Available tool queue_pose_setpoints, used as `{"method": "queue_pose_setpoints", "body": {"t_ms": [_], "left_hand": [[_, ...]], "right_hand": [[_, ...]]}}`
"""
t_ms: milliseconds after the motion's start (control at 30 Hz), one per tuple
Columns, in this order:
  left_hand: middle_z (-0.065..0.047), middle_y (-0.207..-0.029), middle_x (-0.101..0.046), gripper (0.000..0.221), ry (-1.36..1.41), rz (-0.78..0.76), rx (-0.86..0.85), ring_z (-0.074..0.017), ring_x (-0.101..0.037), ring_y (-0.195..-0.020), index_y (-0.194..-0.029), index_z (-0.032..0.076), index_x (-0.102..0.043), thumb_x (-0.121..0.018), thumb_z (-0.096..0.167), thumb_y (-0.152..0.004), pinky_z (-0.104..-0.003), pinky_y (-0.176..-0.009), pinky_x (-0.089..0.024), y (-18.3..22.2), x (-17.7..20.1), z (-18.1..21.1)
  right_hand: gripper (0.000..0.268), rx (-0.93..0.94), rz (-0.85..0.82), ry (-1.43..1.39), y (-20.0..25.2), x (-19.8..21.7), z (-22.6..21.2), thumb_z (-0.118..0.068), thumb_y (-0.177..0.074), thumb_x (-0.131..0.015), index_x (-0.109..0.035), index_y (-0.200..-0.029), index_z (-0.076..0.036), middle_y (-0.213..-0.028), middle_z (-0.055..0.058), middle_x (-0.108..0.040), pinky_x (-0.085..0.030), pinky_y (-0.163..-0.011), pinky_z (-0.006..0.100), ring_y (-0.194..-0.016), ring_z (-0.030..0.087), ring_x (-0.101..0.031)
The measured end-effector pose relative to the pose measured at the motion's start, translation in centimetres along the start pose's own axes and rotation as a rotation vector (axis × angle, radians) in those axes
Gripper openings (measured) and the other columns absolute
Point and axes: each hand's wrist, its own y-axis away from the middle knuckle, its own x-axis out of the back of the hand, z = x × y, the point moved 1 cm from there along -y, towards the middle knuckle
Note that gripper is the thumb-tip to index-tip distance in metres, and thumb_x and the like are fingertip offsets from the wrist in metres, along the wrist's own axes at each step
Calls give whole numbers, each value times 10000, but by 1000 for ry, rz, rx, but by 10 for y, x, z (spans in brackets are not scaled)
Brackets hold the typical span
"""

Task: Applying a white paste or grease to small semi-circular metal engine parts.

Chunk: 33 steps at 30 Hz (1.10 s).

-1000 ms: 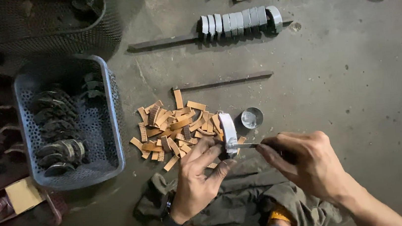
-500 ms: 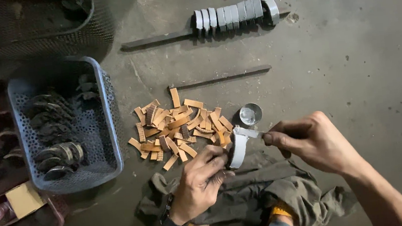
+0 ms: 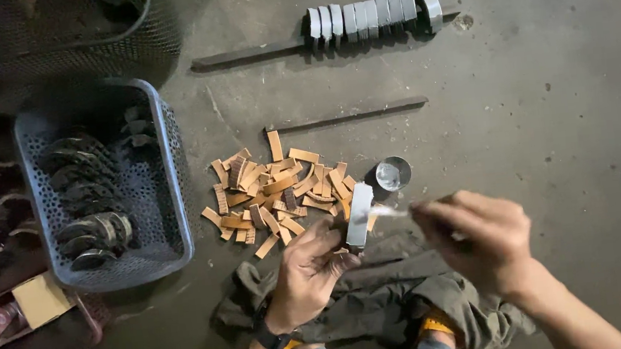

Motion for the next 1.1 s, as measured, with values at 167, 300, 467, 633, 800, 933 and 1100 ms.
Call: {"method": "queue_pose_setpoints", "body": {"t_ms": [167, 300, 467, 633, 800, 933, 1100], "left_hand": [[-98, -1191, -580, 234, 50, -21, 16, -161, -693, -1000, -1204, -138, -640, -622, -100, -974, -280, -853, -629, -3, -4, 9], [-102, -1152, -572, 237, -13, 17, -25, -163, -666, -1017, -1209, -140, -651, -647, -124, -973, -289, -879, -631, 0, -2, 4], [-97, -1206, -583, 253, 6, 51, -14, -160, -665, -1054, -1200, -118, -630, -616, -118, -947, -276, -895, -621, -6, -10, 16], [-106, -1159, -603, 249, -82, 53, -49, -160, -647, -1031, -1189, -120, -643, -683, -90, -945, -257, -868, -572, -6, -10, 18], [-97, -1103, -558, 164, -60, 89, -63, -151, -617, -988, -1132, -121, -639, -707, -68, -994, -253, -858, -556, -2, -4, -1], [-87, -1130, -590, 183, -57, 111, -80, -141, -640, -998, -1117, -115, -637, -696, -54, -956, -271, -830, -586, -12, -10, 26], [-108, -1050, -637, 216, -332, 151, -156, -170, -665, -893, -1057, -88, -659, -767, -31, -878, -290, -736, -564, -12, -12, 28]], "right_hand": [[107, -130, 114, 162, -8, -5, -4, -69, -966, -723, -737, -1052, -6, -841, 64, -725, -508, -544, 268, -640, 91, -659], [142, -485, -19, -49, -6, 5, -7, -110, -961, -691, -795, -1012, -28, -680, 28, -749, -479, -428, 292, -498, 103, -604], [195, -529, -332, -319, 4, -3, -10, -172, -880, -703, -823, -972, -50, -728, 27, -813, -605, -492, 263, -569, 94, -731], [179, -707, -392, -277, -9, -9, -15, -161, -877, -726, -839, -951, -44, -650, 78, -781, -566, -512, 307, -567, 146, -683], [163, -503, -266, -88, -7, -1, -17, -142, -889, -714, -801, -964, -27, -677, 53, -782, -595, -515, 276, -550, 99, -732], [147, -226, -250, 11, -3, 0, -29, -135, -870, -724, -776, -968, -38, -733, 56, -752, -517, -451, 261, -515, 96, -683], [150, -277, -297, 158, -17, -1, -44, -142, -823, -785, -795, -936, -44, -577, 94, -660, -447, -390, 355, -392, 181, -589]]}}
